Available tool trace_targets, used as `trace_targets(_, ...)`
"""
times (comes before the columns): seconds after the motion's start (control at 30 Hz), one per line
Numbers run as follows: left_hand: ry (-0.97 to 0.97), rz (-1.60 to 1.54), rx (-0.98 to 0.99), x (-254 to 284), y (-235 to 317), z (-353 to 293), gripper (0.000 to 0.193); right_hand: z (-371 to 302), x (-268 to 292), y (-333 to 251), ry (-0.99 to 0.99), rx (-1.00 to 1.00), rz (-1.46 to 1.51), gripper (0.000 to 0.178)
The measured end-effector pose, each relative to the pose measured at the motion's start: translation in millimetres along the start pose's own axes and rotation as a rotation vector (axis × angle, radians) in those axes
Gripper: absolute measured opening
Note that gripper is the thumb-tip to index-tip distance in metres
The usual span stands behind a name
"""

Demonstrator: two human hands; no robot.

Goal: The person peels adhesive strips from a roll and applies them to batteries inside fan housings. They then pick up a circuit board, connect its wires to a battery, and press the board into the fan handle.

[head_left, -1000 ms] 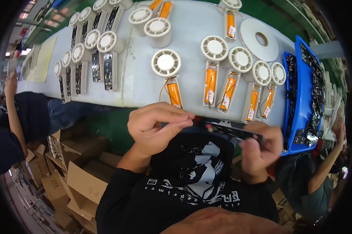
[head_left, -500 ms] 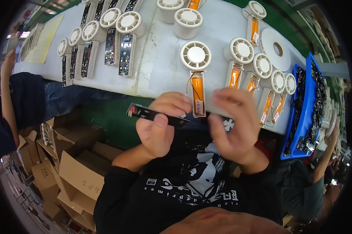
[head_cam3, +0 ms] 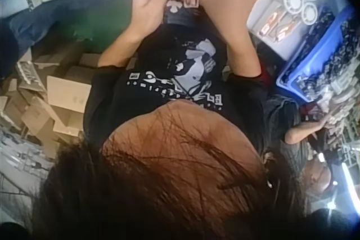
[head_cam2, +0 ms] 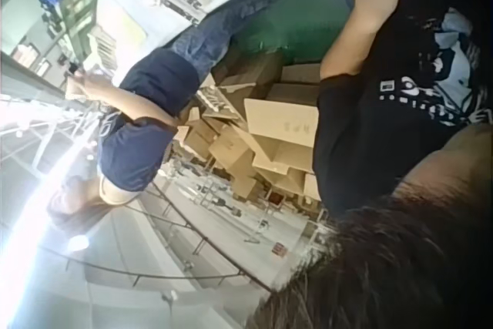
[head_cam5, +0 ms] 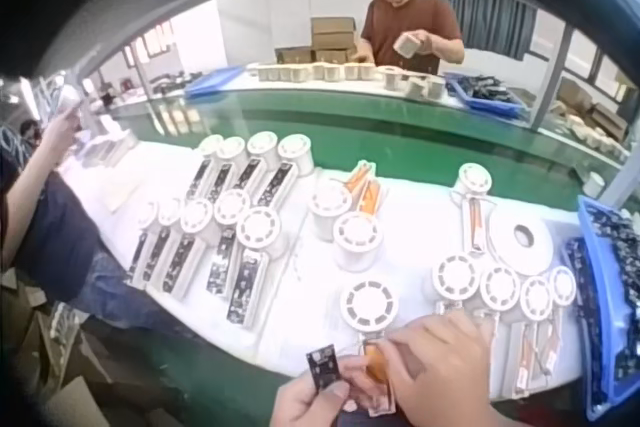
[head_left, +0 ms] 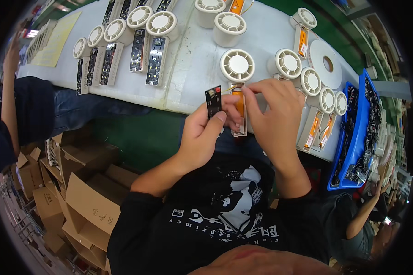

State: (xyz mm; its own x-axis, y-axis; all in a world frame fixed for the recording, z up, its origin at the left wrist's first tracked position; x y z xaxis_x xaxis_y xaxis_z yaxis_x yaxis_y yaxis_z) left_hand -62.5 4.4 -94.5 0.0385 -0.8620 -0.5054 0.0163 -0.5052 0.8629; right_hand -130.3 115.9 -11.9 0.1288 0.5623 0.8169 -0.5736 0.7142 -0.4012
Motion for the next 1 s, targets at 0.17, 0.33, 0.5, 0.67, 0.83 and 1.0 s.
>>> trace_targets(0.17,0.103,0.153,-0.066,11,4,8,0.036,-10,6,-5,0.085,0.115,0.141,0.015)
trace_targets(0.33,0.109,0.289,-0.061,8,6,11,0.036,-9,11,-16,0.133,0.27,0.223,0.018)
trace_targets(0.5,0.11,0.283,-0.061,10,5,13,0.035,-6,4,-10,0.102,0.292,0.292,0.019)
trace_targets(0.67,0.109,0.349,-0.071,6,7,12,0.036,-17,4,3,0.215,0.165,0.24,0.02)
trace_targets(0.83,0.126,0.342,-0.042,8,7,11,0.036,-15,-1,-3,0.175,0.209,0.31,0.02)
trace_targets(1.0,0.134,0.393,-0.055,12,11,7,0.036,-12,-4,-6,0.036,0.242,0.453,0.022)
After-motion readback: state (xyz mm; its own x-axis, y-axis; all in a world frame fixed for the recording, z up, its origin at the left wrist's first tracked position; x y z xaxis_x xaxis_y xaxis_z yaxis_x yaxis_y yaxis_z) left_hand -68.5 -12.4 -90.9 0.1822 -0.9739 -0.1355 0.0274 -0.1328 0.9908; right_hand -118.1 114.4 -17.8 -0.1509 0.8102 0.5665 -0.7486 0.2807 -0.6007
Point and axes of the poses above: each hand's wrist, its own z-axis towards the middle knuckle, its own x-axis out of the back of the hand, y = z × x, the point moved 9 cm from there along z, towards the middle knuckle, and after that the axes turned 1 degree about z, right-handed, at the moved point
